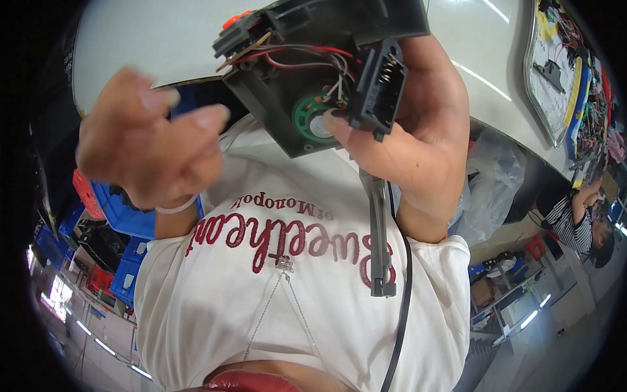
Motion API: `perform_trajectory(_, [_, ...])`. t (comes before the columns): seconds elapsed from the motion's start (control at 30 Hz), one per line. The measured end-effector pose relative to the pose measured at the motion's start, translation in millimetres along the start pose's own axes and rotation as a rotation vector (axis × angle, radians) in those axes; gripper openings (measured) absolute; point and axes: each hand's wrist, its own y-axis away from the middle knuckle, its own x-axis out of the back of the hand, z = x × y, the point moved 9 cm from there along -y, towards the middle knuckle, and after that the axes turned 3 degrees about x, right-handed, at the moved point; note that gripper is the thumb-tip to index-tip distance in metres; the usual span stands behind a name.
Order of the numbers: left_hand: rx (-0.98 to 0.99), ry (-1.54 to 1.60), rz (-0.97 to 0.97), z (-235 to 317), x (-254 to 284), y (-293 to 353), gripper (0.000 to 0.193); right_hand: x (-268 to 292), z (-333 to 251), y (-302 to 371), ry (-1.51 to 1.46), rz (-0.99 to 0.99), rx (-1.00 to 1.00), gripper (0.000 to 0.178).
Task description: The person assembles a handheld electronic device by inserting buttons into a plastic casing, placing a wired speaker and circuit board inside, and closing the casing with its cover.
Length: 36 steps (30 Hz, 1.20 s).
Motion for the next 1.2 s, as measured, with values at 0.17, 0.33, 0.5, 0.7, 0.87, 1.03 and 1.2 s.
perform_trajectory(0.17, [0.072, -0.254, 0.006, 14, -34, -2, 0.032, 13, 14, -8, -0.017, 0.016, -0.024, 0.077])
perform_trajectory(0.33, [0.145, -0.459, -0.064, 17, -39, -3, 0.043, 5, 18, -9, -0.020, 0.007, -0.042, 0.077])
perform_trajectory(0.5, [0.173, -0.461, -0.149, 16, -43, -6, 0.038, -5, 19, -6, -0.015, -0.006, -0.063, 0.078])
perform_trajectory(0.7, [0.280, -0.398, -0.089, 11, -45, -8, 0.028, -15, 23, -7, -0.023, 0.005, -0.092, 0.077])
perform_trajectory(0.87, [0.284, -0.340, -0.114, 10, -44, -16, 0.023, -8, 21, -4, -0.013, 0.049, -0.070, 0.078])
perform_trajectory(1.03, [0.093, -0.460, 0.144, 17, -34, 3, 0.027, -1, 26, 2, -0.002, 0.089, -0.045, 0.079])
perform_trajectory(1.2, [-0.010, -0.509, 0.107, 18, -37, 0, 0.032, 7, 31, 9, 0.002, 0.129, -0.018, 0.080])
